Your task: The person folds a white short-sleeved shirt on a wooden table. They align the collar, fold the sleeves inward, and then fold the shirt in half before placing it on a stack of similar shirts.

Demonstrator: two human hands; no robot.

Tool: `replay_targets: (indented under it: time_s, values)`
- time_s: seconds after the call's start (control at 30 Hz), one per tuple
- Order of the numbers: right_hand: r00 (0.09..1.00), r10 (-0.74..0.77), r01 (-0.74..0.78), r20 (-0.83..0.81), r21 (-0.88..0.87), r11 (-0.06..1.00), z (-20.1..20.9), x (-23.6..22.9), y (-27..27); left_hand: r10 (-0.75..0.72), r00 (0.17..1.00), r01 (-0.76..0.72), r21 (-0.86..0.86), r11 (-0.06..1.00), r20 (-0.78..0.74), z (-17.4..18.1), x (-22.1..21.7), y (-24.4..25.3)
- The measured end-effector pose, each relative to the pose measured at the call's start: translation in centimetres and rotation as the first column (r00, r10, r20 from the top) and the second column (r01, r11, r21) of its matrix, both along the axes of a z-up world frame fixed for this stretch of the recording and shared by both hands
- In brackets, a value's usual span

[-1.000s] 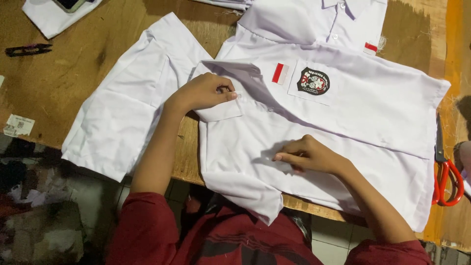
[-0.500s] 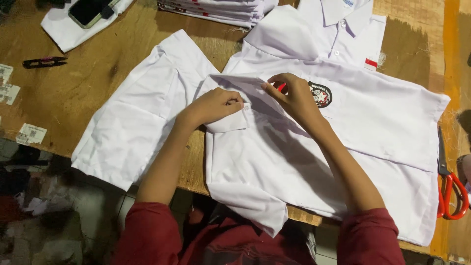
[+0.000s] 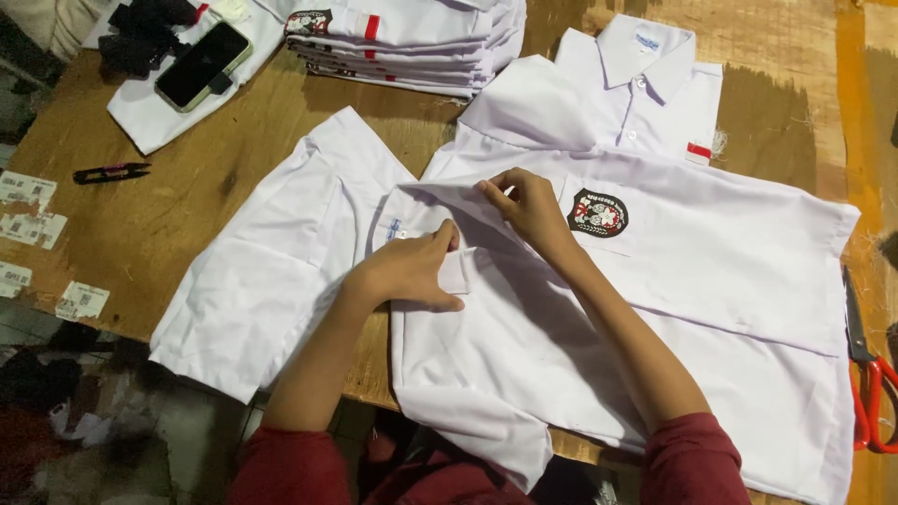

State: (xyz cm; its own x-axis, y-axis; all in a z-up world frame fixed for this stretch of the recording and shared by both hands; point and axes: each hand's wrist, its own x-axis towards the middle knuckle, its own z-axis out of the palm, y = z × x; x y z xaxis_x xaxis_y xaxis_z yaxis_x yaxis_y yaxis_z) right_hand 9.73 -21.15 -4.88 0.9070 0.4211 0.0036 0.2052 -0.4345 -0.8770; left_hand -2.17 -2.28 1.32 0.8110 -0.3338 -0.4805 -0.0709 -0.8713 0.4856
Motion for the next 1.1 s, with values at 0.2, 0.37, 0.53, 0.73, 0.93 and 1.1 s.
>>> replay_targets:
  time_s: [0.2, 0.37, 0.53, 0.73, 0.93, 1.1]
  values:
    - [0.870, 0.160, -0.144, -0.467, 0.070, 0.987, 1.4, -0.8, -0.7, 0.126, 0.992, -0.115, -0.229, 0.967, 0.033, 2.0, 0.6, 0.8]
    - [0.837, 0.235, -0.268, -0.495, 0.003, 0.963, 1.6, -1.4, -0.8, 0.240, 0.970, -0.222, -0.280, 0.934, 0.030, 1.2, 0.8, 1.0]
    - [0.864, 0.296, -0.362, -0.407, -0.095, 0.927, -3.3, -0.4, -0.3, 0.393, 0.919, -0.381, -0.271, 0.884, -0.010, -1.2, 1.5, 1.4]
    - [0.913, 0.319, -0.379, -0.254, -0.242, 0.893, -2.7, -0.3, -1.0, 0.473, 0.879, -0.467, -0.296, 0.833, -0.055, -1.2, 1.7, 0.6]
    - [0.908, 0.261, -0.308, -0.329, -0.101, 0.946, -1.8, -0.9, -1.8, 0.455, 0.890, -0.439, -0.305, 0.845, -0.023, -1.3, 2.1, 0.2]
    - [0.905, 0.232, -0.234, -0.356, 0.037, 0.972, -0.3, -2.5, -1.4, 0.479, 0.875, -0.477, -0.297, 0.827, -0.074, -1.5, 2.2, 0.6]
